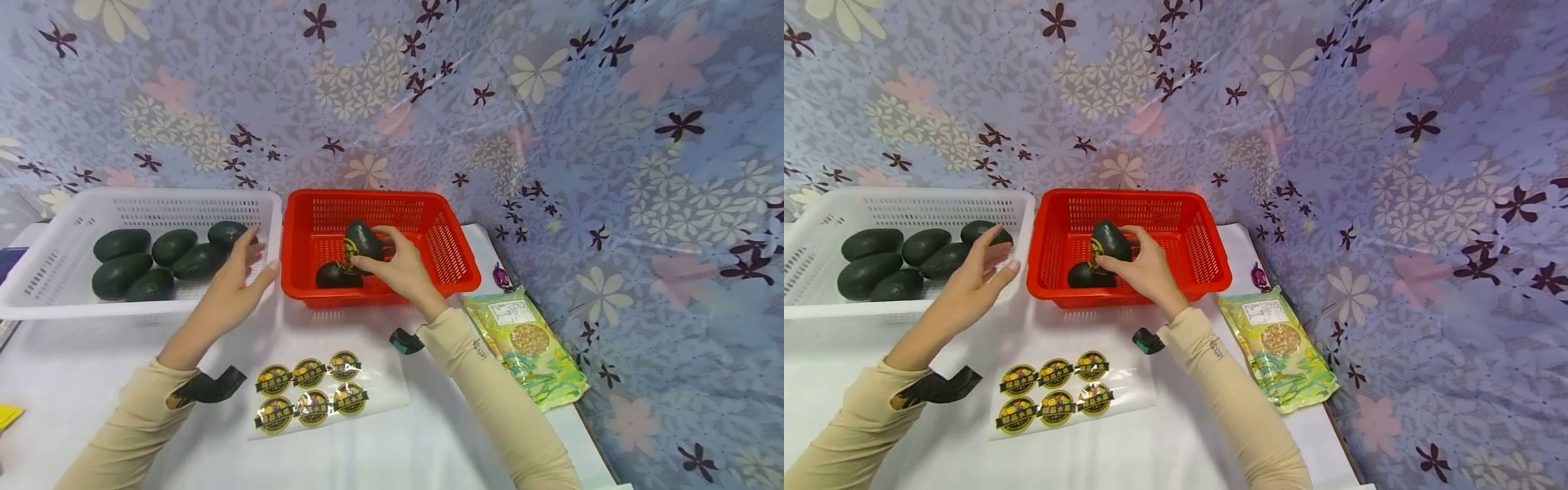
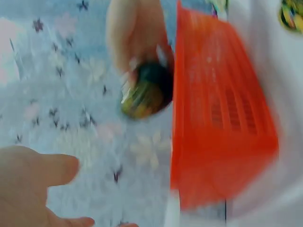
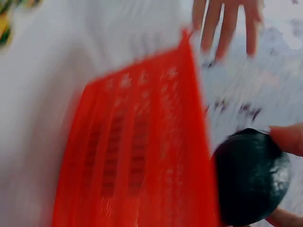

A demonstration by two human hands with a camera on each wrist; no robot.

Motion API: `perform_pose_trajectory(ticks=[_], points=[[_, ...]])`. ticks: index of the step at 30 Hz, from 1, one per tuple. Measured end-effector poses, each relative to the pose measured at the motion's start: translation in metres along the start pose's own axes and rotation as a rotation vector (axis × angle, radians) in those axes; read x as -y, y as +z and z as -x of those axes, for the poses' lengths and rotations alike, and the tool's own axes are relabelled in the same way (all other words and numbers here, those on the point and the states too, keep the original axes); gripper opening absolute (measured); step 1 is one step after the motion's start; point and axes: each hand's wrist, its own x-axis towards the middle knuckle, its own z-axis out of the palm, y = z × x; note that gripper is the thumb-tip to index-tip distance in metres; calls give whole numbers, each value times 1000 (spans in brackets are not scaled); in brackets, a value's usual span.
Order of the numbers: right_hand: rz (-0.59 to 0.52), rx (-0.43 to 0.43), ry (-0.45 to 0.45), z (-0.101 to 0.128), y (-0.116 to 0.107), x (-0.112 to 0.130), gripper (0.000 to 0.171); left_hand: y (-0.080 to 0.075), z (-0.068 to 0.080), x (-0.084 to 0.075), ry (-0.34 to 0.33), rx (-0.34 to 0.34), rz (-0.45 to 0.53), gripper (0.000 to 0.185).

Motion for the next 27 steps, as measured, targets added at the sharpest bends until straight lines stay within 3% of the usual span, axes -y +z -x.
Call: perform_pose_trajectory(ticks=[5, 9, 15, 21, 27], points=[[222, -5, 68, -5, -14, -20, 67, -31, -4, 33, -82, -39, -194, 83], [377, 52, 86, -6, -20, -29, 62, -54, -3, 61, -137, -47, -318, 82], [382, 75, 86, -6, -22, -35, 37, -77, 4, 80, -253, 0, -469, 72], [423, 110, 86, -3, -22, -33, 39, -89, 2, 89, -288, 58, -533, 64], [430, 141, 33, 1, -18, -27, 35, -106, -4, 101, -324, 177, -560, 65]])
